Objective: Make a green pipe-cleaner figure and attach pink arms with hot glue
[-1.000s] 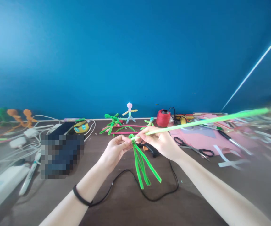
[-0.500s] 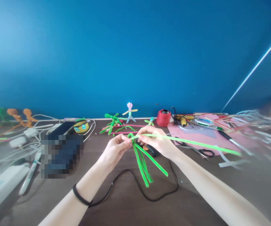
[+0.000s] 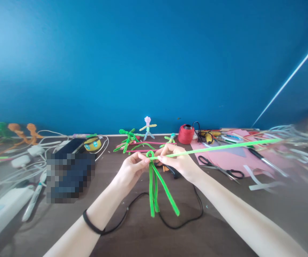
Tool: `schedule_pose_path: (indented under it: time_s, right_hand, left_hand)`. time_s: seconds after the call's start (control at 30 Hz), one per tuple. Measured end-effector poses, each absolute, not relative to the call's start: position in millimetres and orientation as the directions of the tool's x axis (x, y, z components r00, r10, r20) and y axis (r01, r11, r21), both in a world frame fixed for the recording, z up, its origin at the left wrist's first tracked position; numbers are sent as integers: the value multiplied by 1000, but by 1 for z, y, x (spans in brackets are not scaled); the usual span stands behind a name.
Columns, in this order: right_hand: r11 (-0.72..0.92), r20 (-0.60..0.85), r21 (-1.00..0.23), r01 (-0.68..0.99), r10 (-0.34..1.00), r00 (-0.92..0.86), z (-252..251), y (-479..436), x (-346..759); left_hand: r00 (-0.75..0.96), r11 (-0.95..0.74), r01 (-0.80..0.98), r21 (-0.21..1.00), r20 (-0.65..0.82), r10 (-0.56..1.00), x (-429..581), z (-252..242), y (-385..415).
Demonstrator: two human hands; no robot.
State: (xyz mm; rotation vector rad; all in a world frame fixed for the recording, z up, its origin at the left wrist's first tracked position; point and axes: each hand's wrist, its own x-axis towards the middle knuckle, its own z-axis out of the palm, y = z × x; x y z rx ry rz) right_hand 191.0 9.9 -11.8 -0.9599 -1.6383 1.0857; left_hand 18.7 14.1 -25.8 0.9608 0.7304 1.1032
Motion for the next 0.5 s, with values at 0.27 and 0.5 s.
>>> schedule_pose_path:
  time_s: [0.27,0.5]
  right_hand:
    - [342,290,-932,122,902,-319,-11,8,192]
    - [363,300,-921,145,894,-334,-9,8,195]
  left_hand:
    - [328,187,-450,873,-33,944,19,-30,17]
    - [396,232,-472,851,-30,918,19,-29,15]
